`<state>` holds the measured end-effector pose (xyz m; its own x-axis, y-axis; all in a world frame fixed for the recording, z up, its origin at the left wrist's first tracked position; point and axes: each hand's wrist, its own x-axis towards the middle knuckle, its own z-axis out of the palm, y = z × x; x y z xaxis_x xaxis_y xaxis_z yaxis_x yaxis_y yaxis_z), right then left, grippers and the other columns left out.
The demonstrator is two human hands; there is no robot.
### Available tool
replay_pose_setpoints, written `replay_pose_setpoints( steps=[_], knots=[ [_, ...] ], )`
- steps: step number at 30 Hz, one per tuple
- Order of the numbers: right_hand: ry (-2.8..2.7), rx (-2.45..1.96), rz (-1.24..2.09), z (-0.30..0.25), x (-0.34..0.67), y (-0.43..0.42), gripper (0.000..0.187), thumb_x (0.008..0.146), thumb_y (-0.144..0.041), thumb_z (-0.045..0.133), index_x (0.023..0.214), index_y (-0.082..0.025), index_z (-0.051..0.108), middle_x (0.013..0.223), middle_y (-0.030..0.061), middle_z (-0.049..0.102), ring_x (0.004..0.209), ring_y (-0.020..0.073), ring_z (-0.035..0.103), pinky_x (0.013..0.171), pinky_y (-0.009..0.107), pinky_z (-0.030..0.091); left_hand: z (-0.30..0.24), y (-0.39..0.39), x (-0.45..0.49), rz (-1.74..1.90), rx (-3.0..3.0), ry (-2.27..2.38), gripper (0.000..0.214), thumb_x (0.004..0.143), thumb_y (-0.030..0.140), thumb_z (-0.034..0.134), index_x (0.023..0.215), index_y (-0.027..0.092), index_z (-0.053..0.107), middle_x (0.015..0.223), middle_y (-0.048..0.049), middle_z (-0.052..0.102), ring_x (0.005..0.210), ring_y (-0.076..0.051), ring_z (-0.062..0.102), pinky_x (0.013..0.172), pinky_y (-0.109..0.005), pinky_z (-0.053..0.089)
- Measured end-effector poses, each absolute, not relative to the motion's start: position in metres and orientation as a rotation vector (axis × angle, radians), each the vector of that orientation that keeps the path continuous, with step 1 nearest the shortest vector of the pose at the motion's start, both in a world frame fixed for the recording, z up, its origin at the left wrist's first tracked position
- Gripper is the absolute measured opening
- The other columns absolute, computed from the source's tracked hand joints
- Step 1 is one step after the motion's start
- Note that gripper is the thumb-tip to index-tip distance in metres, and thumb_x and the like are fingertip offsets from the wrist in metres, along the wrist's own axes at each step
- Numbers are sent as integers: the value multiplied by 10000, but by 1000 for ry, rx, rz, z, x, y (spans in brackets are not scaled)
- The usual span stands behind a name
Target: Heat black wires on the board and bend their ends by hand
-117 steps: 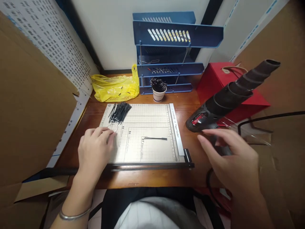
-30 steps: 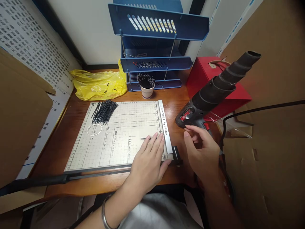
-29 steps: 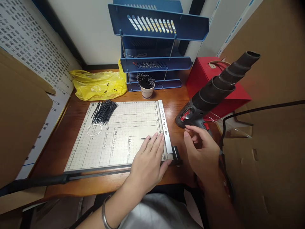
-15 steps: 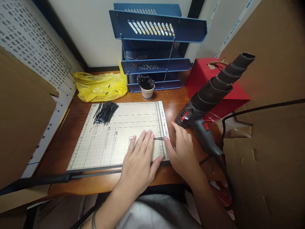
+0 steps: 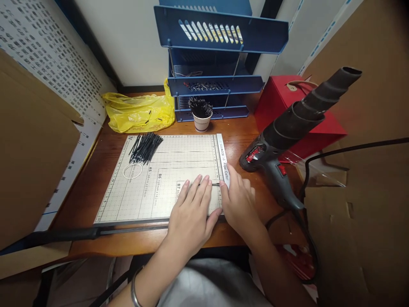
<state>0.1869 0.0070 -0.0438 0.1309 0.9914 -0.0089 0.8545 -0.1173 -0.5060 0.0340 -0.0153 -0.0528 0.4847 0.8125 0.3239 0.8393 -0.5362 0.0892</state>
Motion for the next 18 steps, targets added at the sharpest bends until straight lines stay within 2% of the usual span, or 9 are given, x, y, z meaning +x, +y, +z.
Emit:
replay_pose_setpoints(
  steps=[4,14,18],
  knots=[
    [-1790,-2022,454,-43,184,7,497,1049,-289,329,1522,-191,447,1404,166,655,1095,386,595,899,569,430,-52,-15,35,-490,-2648,-1447,573,1080,409,366,1494,39,504,1581,-130,515,1473,-305,475,1230,-487,316],
    [-1758,-1903,384,-42,189,3,479,1044,-287,366,1505,-205,467,1304,159,706,1044,343,625,899,523,464,-55,-15,35,-539,-2628,-1461,567,1081,421,369,1497,62,506,1586,-104,511,1477,-300,471,1228,-485,304],
    [-1530,-1750,79,-30,217,-3,456,1009,-391,497,1412,-184,557,1290,168,694,1046,315,637,929,502,488,-55,-14,36,-567,-2616,-1461,567,1084,430,365,1503,72,498,1586,-82,512,1472,-298,477,1236,-479,276]
  ],
)
